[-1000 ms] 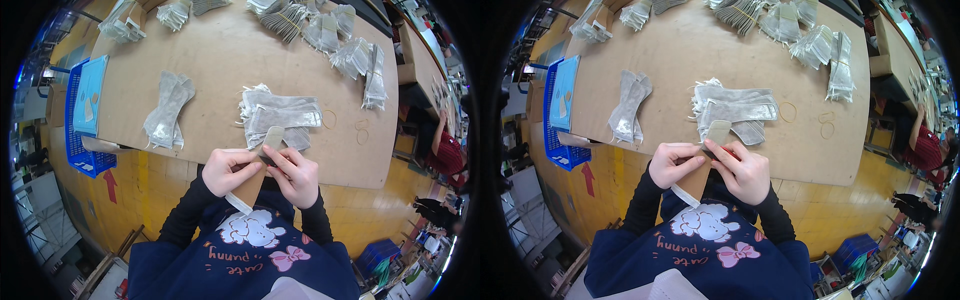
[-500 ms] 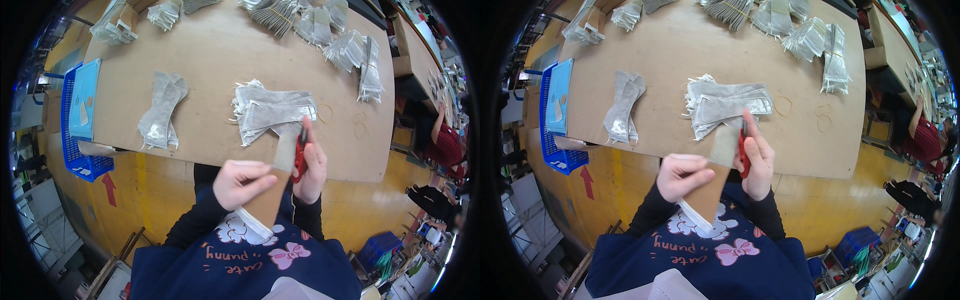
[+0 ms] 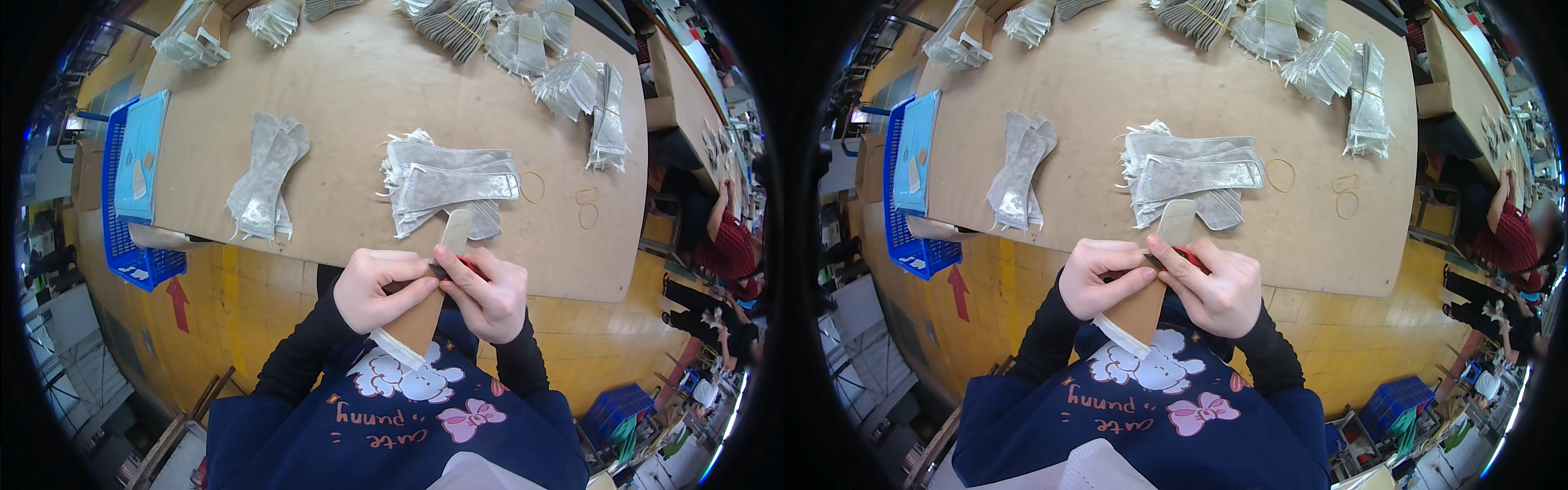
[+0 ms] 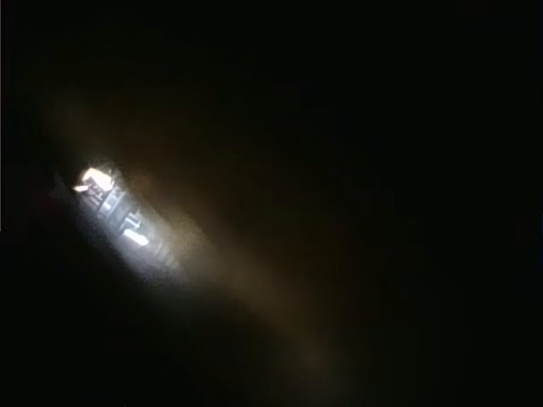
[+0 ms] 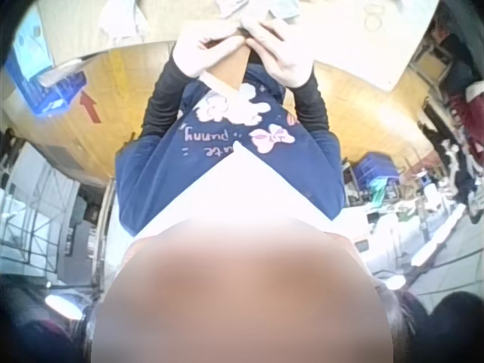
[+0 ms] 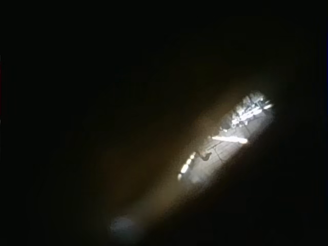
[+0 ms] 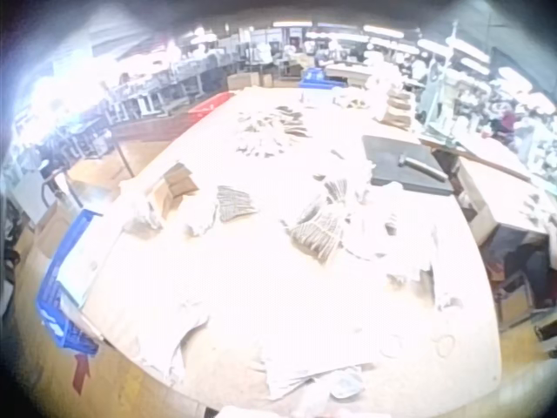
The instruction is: The person uses red-handled scissors to trim excess threads and edges from small fabric pieces. They handle the pieces one at a time, occasionally stacking trimmed items on the table.
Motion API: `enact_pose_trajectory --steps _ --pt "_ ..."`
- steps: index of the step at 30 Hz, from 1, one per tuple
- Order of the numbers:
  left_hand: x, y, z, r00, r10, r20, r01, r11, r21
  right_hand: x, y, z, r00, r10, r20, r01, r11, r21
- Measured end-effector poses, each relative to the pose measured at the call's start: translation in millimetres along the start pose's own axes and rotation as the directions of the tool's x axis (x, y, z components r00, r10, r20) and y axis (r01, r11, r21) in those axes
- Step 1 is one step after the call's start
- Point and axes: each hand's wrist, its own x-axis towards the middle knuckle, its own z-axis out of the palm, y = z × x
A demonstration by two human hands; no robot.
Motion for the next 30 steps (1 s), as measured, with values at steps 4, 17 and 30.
enact_pose_trajectory --steps 4,17,30 --pt "1.7 -4.2 3.4 0.998 0.039 -0.059 -0.036 0.998 0.049 0.9 1.0 0.5 1.000 -0.010 0.001 0.010 1.000 0.009" --pt "2.8 -1.8 -4.3 0.996 -0.017 -0.088 0.008 0.995 -0.102 -12.2 13.1 -13.6 0.879 0.277 -0.389 -0.185 0.948 0.257" --pt "-3.9 -17.2 -15.2 0.959 -0.246 -0.141 0.137 0.838 -0.527 -10.5 18.2 -13.5 0.717 0.624 -0.309 -0.218 0.622 0.752"
